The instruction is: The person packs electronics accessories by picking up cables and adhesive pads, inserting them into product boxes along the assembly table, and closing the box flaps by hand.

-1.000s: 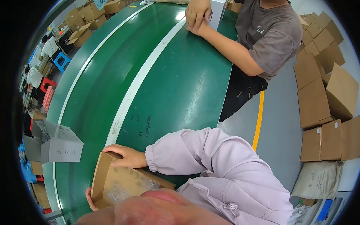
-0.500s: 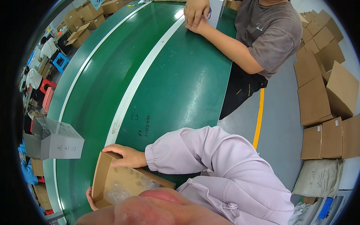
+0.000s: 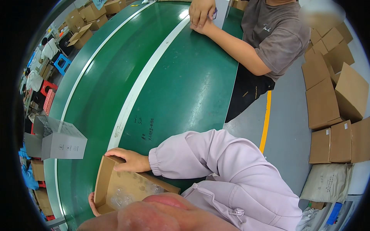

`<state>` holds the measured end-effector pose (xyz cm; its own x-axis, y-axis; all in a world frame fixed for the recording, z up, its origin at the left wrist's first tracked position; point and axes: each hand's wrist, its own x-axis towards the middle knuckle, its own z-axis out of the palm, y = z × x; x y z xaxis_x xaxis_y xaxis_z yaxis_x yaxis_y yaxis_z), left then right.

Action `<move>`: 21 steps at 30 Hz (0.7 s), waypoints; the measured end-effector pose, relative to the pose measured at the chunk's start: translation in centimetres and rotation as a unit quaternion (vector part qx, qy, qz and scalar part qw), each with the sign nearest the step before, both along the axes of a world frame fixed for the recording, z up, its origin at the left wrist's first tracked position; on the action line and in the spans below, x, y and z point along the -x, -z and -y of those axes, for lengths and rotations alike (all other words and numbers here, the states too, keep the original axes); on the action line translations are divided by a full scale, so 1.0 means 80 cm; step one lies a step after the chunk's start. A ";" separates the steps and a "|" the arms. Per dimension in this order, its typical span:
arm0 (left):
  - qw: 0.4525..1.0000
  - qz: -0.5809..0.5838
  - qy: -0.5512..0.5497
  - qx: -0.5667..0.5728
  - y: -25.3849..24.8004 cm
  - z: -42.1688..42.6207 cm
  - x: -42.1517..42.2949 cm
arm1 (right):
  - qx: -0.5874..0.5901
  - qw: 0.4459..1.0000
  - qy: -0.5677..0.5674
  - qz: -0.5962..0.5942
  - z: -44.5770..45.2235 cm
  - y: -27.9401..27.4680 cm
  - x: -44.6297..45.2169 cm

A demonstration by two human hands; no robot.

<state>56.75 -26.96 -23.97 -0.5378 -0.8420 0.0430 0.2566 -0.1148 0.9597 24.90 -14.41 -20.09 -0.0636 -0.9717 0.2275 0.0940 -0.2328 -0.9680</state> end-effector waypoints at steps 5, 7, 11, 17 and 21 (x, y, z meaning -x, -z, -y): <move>0.999 -0.014 -0.035 -0.009 -0.006 -0.007 0.012 | 0.002 1.000 0.004 0.002 0.005 0.003 -0.007; 0.998 -0.028 -0.052 -0.020 -0.009 -0.011 0.016 | 0.002 1.000 -0.004 0.008 0.006 0.006 -0.011; 1.000 0.008 0.004 0.015 -0.006 0.002 0.002 | 0.023 0.999 -0.014 -0.022 0.010 0.010 -0.013; 0.995 0.063 -0.007 0.072 -0.014 -0.002 0.008 | -0.002 0.999 -0.032 0.040 0.014 0.017 -0.015; 0.993 0.081 -0.018 0.082 0.001 0.013 0.003 | -0.039 0.996 -0.030 0.070 0.010 0.014 -0.014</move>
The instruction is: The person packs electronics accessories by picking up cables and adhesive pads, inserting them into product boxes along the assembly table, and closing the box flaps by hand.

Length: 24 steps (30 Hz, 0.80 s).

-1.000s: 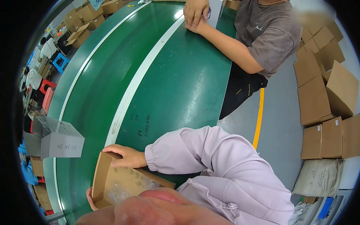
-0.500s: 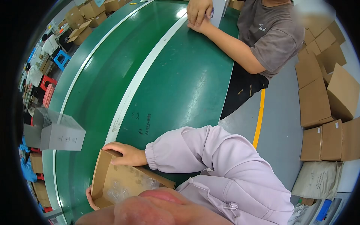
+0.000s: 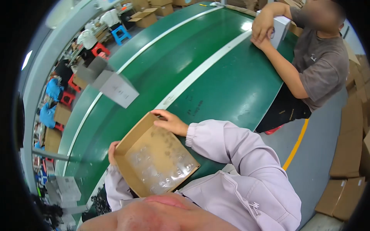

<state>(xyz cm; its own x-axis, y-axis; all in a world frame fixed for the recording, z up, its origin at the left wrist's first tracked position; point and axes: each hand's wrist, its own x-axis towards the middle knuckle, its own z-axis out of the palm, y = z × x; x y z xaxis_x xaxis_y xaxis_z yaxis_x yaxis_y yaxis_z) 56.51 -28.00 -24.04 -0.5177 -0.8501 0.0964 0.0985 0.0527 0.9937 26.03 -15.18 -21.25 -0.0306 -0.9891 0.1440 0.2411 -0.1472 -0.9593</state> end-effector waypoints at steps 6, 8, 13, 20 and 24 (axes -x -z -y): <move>0.997 0.016 0.032 0.066 -0.019 0.002 0.016 | -0.046 0.976 -0.056 0.204 0.005 -0.011 0.056; 0.998 -0.038 0.046 -0.017 -0.006 0.010 0.022 | 0.054 0.946 -0.025 0.318 -0.010 -0.024 0.105; 0.998 0.019 0.001 0.056 -0.007 0.001 -0.007 | 0.139 0.783 0.394 0.461 -0.052 -0.038 0.184; 0.996 -0.059 0.028 -0.059 -0.009 0.000 0.006 | 0.211 0.730 0.469 0.450 -0.083 -0.032 0.211; 0.998 -0.060 0.012 -0.034 -0.004 0.001 0.002 | 0.166 0.797 0.409 0.412 -0.065 -0.031 0.186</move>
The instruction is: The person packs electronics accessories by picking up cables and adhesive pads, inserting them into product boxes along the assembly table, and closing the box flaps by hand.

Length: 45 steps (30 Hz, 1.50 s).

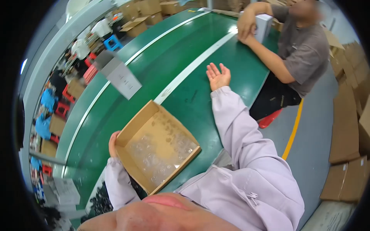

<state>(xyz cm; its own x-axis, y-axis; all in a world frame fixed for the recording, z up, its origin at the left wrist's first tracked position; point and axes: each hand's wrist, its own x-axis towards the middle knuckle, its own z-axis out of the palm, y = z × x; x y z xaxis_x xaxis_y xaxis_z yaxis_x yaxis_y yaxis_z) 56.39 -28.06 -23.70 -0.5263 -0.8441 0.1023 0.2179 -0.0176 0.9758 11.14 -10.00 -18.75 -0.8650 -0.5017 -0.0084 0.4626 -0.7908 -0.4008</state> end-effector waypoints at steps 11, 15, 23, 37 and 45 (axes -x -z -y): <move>0.999 0.036 0.004 0.021 -0.016 -0.007 -0.002 | -0.140 0.979 -0.077 -0.130 0.019 0.006 -0.028; 0.999 0.037 -0.002 0.010 -0.012 -0.002 0.000 | -0.278 0.869 -0.202 -0.357 0.032 0.003 -0.078; 0.997 -0.003 0.009 -0.071 -0.005 -0.009 0.002 | -0.265 0.739 -0.238 -0.572 0.038 0.022 -0.165; 0.997 0.027 0.041 -0.053 -0.011 -0.010 -0.009 | -0.215 0.703 -0.311 -0.602 0.041 0.012 -0.163; 0.998 0.054 0.006 -0.026 -0.004 -0.004 -0.016 | -0.223 0.697 -0.333 -0.594 0.038 0.004 -0.165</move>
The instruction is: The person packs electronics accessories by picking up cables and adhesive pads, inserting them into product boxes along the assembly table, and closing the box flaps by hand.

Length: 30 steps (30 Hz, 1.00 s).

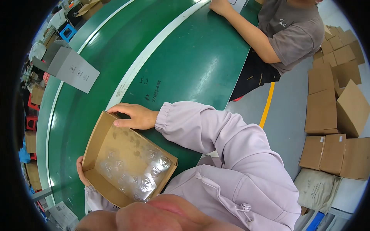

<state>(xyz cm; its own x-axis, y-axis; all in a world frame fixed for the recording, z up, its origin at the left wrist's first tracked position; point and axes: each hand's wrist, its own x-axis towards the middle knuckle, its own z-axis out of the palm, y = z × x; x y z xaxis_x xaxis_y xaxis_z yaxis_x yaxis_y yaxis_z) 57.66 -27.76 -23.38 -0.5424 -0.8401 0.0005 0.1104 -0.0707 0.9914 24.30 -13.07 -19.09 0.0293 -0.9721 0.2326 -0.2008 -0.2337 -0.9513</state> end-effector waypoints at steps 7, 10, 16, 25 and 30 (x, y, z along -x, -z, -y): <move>0.999 0.007 0.025 0.018 -0.009 -0.001 0.006 | 0.034 0.999 0.027 -0.014 0.003 0.004 -0.002; 1.000 0.017 0.019 0.018 -0.008 0.001 0.005 | 0.014 1.000 0.009 -0.003 0.003 0.002 0.001; 1.000 0.003 0.022 0.003 -0.010 -0.002 0.008 | 0.012 1.000 0.003 -0.001 0.003 0.004 0.001; 1.000 0.010 0.007 -0.001 -0.011 -0.004 0.011 | 0.008 1.000 -0.008 0.027 0.009 0.012 0.001; 1.000 -0.018 0.006 -0.014 -0.006 -0.002 0.010 | -0.010 0.998 -0.014 0.056 0.013 0.014 0.004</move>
<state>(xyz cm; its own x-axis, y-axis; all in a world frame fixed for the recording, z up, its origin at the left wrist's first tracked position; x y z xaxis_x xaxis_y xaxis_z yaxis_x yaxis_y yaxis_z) 56.85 -27.61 -22.86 -0.5527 -0.8334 -0.0038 0.1444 -0.1003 0.9844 23.94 -14.13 -20.19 0.0316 -0.9757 0.2169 -0.0864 -0.2189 -0.9719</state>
